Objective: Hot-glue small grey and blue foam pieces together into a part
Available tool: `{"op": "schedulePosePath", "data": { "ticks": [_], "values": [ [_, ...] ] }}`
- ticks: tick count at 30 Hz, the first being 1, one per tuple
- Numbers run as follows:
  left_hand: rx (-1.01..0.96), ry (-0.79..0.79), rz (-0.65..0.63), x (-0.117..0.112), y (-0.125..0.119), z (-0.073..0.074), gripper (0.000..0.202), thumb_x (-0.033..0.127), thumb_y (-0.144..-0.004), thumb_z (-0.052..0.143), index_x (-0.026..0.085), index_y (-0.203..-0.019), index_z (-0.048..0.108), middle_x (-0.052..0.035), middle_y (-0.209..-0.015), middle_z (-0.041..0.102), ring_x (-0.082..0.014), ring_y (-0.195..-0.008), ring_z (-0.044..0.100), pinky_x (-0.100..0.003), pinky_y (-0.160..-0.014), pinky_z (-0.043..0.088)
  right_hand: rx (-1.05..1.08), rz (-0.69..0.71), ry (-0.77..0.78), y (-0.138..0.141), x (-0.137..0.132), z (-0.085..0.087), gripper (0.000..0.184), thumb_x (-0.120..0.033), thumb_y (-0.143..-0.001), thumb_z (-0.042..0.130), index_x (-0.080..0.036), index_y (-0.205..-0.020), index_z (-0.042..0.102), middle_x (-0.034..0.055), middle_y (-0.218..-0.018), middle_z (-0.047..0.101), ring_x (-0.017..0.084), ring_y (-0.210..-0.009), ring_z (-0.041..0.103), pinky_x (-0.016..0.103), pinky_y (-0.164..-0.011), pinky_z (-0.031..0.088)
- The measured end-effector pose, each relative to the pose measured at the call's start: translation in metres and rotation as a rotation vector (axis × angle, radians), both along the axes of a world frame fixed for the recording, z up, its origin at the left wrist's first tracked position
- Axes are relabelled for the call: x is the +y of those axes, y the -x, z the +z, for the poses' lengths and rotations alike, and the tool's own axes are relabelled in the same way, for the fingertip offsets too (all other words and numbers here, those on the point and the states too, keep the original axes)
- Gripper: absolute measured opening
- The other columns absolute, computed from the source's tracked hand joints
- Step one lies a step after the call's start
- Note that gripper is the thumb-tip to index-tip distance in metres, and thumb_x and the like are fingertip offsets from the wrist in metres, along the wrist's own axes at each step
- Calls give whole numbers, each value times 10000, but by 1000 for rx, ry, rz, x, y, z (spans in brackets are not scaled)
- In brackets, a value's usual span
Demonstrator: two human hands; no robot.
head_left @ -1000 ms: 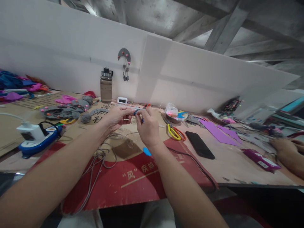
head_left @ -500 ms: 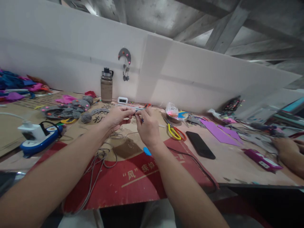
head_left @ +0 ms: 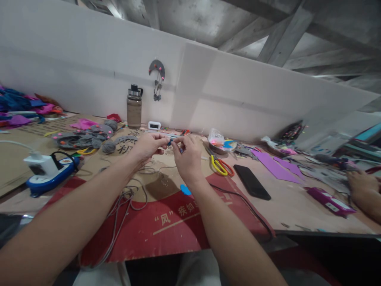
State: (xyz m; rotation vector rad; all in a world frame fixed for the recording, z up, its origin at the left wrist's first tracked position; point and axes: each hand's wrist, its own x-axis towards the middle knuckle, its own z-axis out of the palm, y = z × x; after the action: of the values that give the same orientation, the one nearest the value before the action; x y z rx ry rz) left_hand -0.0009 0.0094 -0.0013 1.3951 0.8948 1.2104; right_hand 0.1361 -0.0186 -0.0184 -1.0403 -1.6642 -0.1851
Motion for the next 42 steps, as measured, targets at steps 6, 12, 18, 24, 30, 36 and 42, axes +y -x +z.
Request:
{"op": "schedulePosePath", "data": {
  "ticks": [6,12,18,24,30,36,42],
  "values": [
    [124,-136,4,0,0,-1,170,300,-668,637,132,-671,612,-11,-614,535,-84,-546,463,-214,-505,390,41,-14,42,-2,-2,3,58,-226,-804,522,-177,-786,548,13,-771,515,129,-715,443,264,-664,340],
    [376,-337,48,-6,2,6,147,268,-709,575,149,-628,604,18,-521,504,-78,-479,434,-214,-487,349,27,39,89,-3,-1,3,131,-235,-816,492,-179,-867,599,36,-803,546,146,-753,478,275,-684,356],
    [224,-198,-67,-1,2,3,158,292,-711,597,145,-656,612,-1,-561,521,-88,-515,456,-224,-516,381,128,46,209,-5,10,-6,176,-311,-813,480,-179,-776,590,23,-743,564,140,-711,497,267,-659,363],
    [55,8,-193,2,4,2,199,326,-709,615,129,-680,634,-46,-663,571,-106,-591,506,-234,-538,398,204,90,287,-9,18,-11,199,-320,-815,448,-176,-785,584,22,-728,584,132,-672,498,249,-613,359],
    [378,-272,-7,1,4,0,179,325,-694,613,154,-724,655,-13,-605,574,-103,-558,492,-229,-538,369,136,48,254,-7,9,-4,128,-271,-782,489,-181,-767,579,27,-719,563,156,-725,504,267,-645,369],
    [625,-425,104,2,3,0,175,299,-710,557,146,-695,641,12,-549,544,-96,-524,457,-226,-503,311,80,67,239,-6,8,-4,100,-251,-770,508,-181,-758,577,36,-743,564,162,-722,496,281,-654,372],
    [413,-285,99,5,3,-4,141,274,-702,578,143,-666,614,11,-548,536,-81,-490,442,-217,-485,333,169,159,311,-7,15,-10,171,-302,-809,460,-185,-824,584,10,-696,545,140,-664,478,264,-632,364]
  ]
}}
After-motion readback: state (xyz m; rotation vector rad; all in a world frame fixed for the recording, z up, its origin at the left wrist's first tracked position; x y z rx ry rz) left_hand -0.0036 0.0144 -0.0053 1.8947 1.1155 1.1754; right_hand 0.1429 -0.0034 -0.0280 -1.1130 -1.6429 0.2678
